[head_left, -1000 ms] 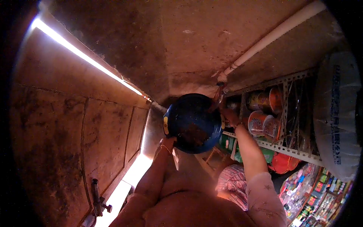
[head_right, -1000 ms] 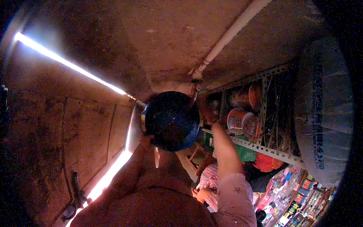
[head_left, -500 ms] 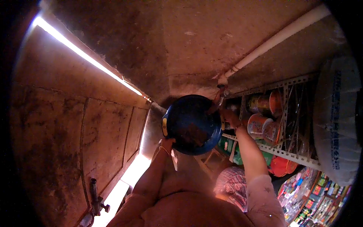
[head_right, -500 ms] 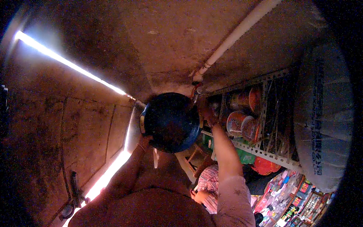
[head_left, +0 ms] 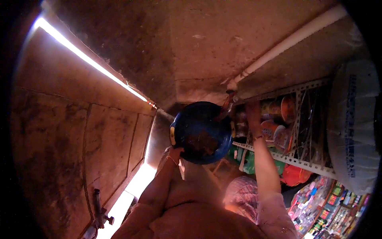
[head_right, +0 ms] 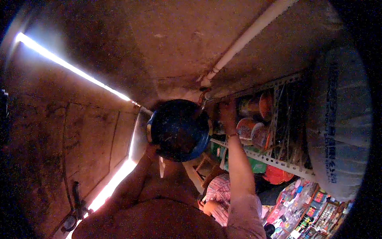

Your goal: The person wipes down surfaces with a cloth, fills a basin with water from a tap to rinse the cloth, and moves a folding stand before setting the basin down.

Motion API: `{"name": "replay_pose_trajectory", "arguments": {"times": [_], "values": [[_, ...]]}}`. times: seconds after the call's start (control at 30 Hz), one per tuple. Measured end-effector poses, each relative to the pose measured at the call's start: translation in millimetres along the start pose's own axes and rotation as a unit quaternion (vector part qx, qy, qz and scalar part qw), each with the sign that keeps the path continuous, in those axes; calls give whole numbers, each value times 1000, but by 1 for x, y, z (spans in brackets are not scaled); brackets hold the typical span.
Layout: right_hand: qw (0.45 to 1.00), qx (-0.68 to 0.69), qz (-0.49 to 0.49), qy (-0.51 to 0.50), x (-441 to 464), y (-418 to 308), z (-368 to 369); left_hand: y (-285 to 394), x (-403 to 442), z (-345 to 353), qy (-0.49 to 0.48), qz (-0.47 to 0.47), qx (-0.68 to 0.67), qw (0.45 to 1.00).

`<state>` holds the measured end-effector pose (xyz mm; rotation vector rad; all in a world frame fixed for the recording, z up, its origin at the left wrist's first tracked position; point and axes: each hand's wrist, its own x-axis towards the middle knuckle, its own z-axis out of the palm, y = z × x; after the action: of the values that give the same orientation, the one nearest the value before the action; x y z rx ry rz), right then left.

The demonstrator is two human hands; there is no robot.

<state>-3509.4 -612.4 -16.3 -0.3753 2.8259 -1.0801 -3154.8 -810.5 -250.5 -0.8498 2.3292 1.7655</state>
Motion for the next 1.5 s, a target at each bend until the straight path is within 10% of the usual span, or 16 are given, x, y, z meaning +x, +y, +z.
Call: {"name": "replay_pose_trajectory", "arguments": {"times": [0.17, 0.27, 0.33, 0.47, 0.53, 0.67, 0.73, 0.87, 0.93, 1.0, 1.13, 1.17, 1.23, 1.27, 1.33, 1.5], "values": [[910, -210, -357, 28, -8, -96, -45, 44, -11, -14, 39, 122, -151, 980], [924, -316, -191, -104, -19, -118, -33, 32, -3, -9, -2, 4, -167, 986], [881, -405, -221, -103, -30, -138, -23, 48, -2, -5, 87, -319, -439, 835], [956, -169, -60, -233, -20, -114, 1, -32, -7, -7, -34, 98, 170, 980], [926, 321, 155, -127, -53, -92, 0, -59, -6, 3, -47, 120, 64, 990], [988, 71, 108, 82, -164, 29, 52, -82, -12, 1, -13, 142, -87, 986], [970, 77, 228, -32, -229, 92, 89, -20, -25, -21, -22, -177, -459, 870], [870, 245, 427, -27, -297, 53, 103, -1, -37, -52, -33, -260, -410, 874], [967, 39, 204, -147, -342, 61, 124, -33, -46, -70, -112, 328, 126, 930], [973, -73, 98, -194, -398, 78, 150, -73, -64, -78, -94, 381, 268, 880], [934, 322, 154, 16, -461, 84, 200, -28, -106, -80, -114, -105, -238, 959], [739, 602, 286, 100, -473, 70, 206, -44, -114, -89, -150, -18, -139, 979], [875, 354, 302, 138, -539, 72, 238, -60, -129, -115, -162, 399, 318, 845], [938, 70, 306, 145, -560, 75, 247, -65, -139, -117, -213, 303, 217, 903], [720, 542, 354, 251, -577, 3, 201, -63, -160, -112, -233, -131, -169, 949], [757, 448, 371, 298, -696, -48, 204, -73, -232, -129, -262, -257, -199, 909]]}}
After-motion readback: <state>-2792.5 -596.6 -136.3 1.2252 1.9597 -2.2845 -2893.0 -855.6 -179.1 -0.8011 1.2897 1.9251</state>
